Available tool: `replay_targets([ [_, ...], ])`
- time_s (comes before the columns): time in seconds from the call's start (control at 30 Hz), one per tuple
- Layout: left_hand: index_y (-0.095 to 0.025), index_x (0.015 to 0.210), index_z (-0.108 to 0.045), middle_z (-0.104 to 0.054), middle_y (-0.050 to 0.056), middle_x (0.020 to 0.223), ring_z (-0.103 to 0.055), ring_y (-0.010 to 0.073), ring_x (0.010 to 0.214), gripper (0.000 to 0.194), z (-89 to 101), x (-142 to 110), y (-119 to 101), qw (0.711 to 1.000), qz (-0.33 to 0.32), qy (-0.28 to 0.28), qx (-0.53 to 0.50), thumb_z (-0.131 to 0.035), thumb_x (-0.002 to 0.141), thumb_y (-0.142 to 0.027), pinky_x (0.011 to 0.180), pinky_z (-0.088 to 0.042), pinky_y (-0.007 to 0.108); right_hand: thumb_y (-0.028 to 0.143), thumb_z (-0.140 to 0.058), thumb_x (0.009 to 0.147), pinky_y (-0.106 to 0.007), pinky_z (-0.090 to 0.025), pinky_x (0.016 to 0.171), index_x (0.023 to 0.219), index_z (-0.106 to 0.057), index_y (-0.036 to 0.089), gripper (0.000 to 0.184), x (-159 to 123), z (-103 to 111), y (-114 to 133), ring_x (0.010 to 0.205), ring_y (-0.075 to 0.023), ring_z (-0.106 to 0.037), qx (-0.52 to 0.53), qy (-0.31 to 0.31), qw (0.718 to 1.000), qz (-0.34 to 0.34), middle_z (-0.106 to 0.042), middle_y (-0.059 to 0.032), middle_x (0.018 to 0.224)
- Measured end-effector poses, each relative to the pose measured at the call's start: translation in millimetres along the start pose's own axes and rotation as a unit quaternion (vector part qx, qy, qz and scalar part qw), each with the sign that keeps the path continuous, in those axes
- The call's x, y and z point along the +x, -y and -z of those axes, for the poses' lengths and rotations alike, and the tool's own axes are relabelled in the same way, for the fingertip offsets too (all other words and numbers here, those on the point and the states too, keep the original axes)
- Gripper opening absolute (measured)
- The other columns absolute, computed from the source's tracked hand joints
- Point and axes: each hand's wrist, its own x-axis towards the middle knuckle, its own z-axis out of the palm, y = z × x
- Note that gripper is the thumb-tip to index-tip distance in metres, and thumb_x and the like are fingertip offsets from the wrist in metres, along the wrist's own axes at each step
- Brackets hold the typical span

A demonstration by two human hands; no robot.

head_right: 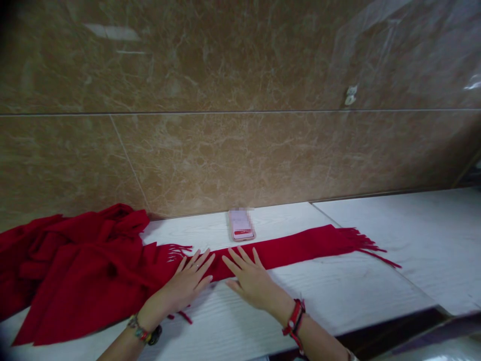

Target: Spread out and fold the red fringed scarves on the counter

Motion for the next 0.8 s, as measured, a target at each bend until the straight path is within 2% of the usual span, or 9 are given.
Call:
replay_targets([
  [0.1, -0.019, 0.136, -0.018, -0.009, 0.004, 0.144, -0.005, 0.0265, 0.131, 0.054, -8.0, 4, 2, 0.999, 0.034, -0.007, 0.025, -0.022, 0.087, -0.041, 0.103, -0.012, 0.052, 0.045, -0.032, 0.088, -0.056, -0.016, 0.099, 0.135, -0.022, 0.027, 0.051, 7, -4, 7, 0.129, -0.0254, -0.015, 0.014, 0.021, 0.999, 0.039, -0.023, -0.0047, 0.141],
  [0.17, -0.019, 0.136, -0.018, -0.009, 0.004, 0.144, -0.006, 0.0266, 0.131, 0.055, -10.1, 5, 5, 0.999, 0.039, 0.002, 0.028, -0.023, 0.086, -0.040, 0.103, -0.013, 0.052, 0.044, -0.032, 0.088, -0.055, -0.017, 0.100, 0.135, -0.023, 0.027, 0.050, 4, -8, 3, 0.129, -0.0252, -0.017, 0.008, 0.015, 0.999, 0.036, -0.025, -0.0057, 0.140],
  [0.47, -0.018, 0.136, -0.017, -0.010, 0.005, 0.144, -0.006, 0.0273, 0.131, 0.056, -8.3, 5, 7, 0.999, 0.043, 0.017, 0.023, -0.026, 0.085, -0.039, 0.103, -0.013, 0.051, 0.044, -0.026, 0.089, -0.051, -0.026, 0.097, 0.132, -0.032, 0.015, 0.052, -32, -18, -70, 0.127, -0.0263, -0.022, -0.107, -0.050, 0.988, -0.097, -0.030, -0.0151, 0.137],
  [0.57, -0.019, 0.136, -0.018, -0.009, 0.005, 0.144, -0.006, 0.0275, 0.131, 0.056, -9.7, 5, 8, 0.999, 0.041, 0.013, 0.025, -0.025, 0.085, -0.040, 0.102, -0.013, 0.052, 0.045, -0.025, 0.089, -0.053, -0.026, 0.096, 0.133, -0.030, 0.016, 0.053, -29, -19, -70, 0.127, -0.0274, -0.022, -0.122, -0.062, 0.984, -0.116, -0.029, -0.0148, 0.137],
  [0.7, -0.019, 0.137, -0.016, -0.007, 0.003, 0.144, -0.004, 0.0281, 0.131, 0.058, -7.5, 5, 9, 0.998, 0.052, 0.027, 0.031, -0.024, 0.084, -0.041, 0.102, -0.012, 0.052, 0.046, -0.024, 0.089, -0.057, -0.024, 0.095, 0.134, -0.027, 0.023, 0.051, -23, -18, -63, 0.127, -0.0298, -0.020, -0.125, -0.040, 0.984, -0.122, -0.027, -0.0094, 0.139],
  [0.8, -0.019, 0.137, -0.014, -0.004, 0.002, 0.144, -0.002, 0.0286, 0.131, 0.060, -5.4, 6, 10, 0.997, 0.066, 0.038, 0.032, -0.023, 0.083, -0.045, 0.102, -0.011, 0.053, 0.045, -0.027, 0.089, -0.056, -0.025, 0.094, 0.134, -0.028, 0.025, 0.050, -29, -15, -76, 0.127, -0.0327, -0.020, -0.140, -0.041, 0.980, -0.138, -0.027, -0.0088, 0.139],
])
